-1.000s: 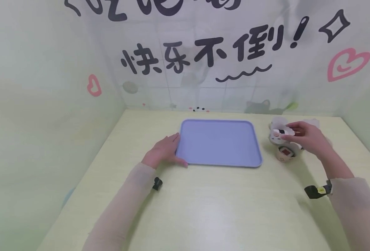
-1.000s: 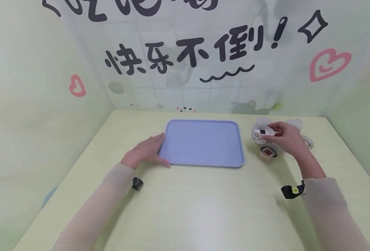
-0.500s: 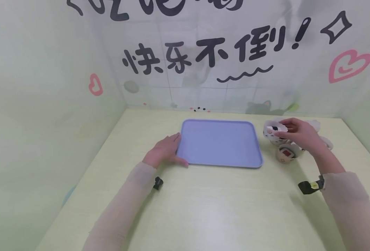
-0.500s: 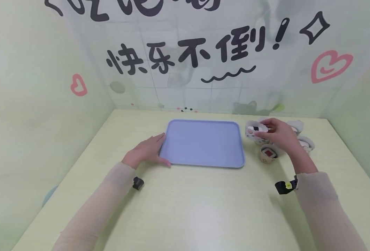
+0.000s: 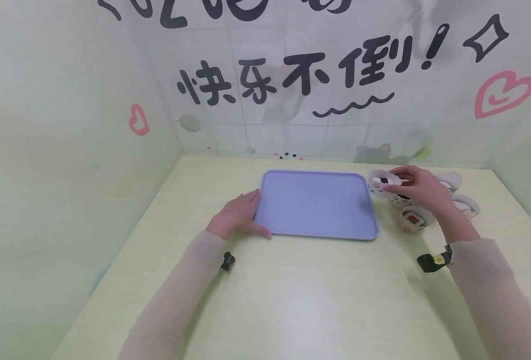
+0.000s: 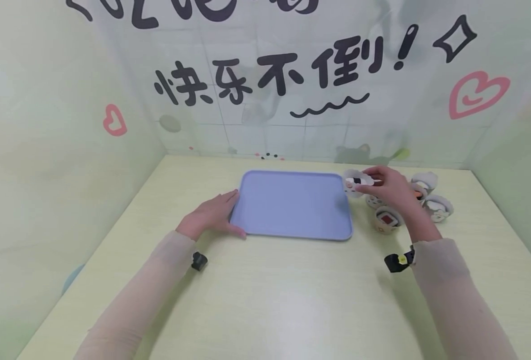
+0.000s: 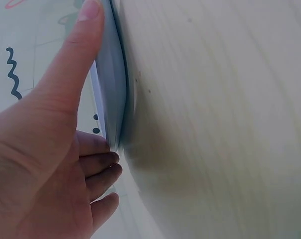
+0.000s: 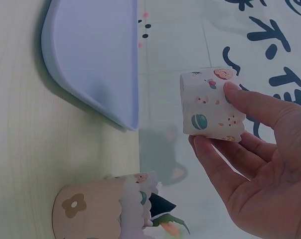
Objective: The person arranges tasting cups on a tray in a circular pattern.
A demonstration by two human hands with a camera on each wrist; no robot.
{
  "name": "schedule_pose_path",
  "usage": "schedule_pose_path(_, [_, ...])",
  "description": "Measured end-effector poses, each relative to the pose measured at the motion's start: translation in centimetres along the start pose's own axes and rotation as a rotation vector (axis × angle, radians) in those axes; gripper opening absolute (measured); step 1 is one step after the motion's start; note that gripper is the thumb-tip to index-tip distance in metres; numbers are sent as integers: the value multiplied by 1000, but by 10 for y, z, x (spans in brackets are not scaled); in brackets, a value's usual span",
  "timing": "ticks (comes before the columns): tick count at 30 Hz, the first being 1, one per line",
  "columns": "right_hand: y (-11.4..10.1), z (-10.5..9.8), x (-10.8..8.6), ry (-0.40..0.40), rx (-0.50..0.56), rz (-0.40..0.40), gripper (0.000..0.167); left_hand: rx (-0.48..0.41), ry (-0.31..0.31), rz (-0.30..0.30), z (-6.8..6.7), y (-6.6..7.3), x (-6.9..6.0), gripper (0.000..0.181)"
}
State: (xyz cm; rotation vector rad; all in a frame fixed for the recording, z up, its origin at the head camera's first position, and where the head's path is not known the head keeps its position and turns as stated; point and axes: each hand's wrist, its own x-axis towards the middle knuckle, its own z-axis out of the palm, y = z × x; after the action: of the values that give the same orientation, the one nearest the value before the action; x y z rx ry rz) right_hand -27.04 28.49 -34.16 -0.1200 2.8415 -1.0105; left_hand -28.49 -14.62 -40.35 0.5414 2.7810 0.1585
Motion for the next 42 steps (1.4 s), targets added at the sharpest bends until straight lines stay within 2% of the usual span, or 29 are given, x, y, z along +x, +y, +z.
schedule_pose_path(11, [-12,15,15,-16,67,1,75,-6,-2,1,2,-1,-1,137])
schedule_pose_path(20, [-23,30,24,-25,101,-51,70,-7,4,-3,1,-2,2,138])
schedule_pose_path(25, [-29,39,30,-29,126,-55,66,-23,-3,-2,2,-2,2,138])
schedule_pose_path(42, [-46,62,59,-14,142,-62,58,8,7,15,3,-2,3,137])
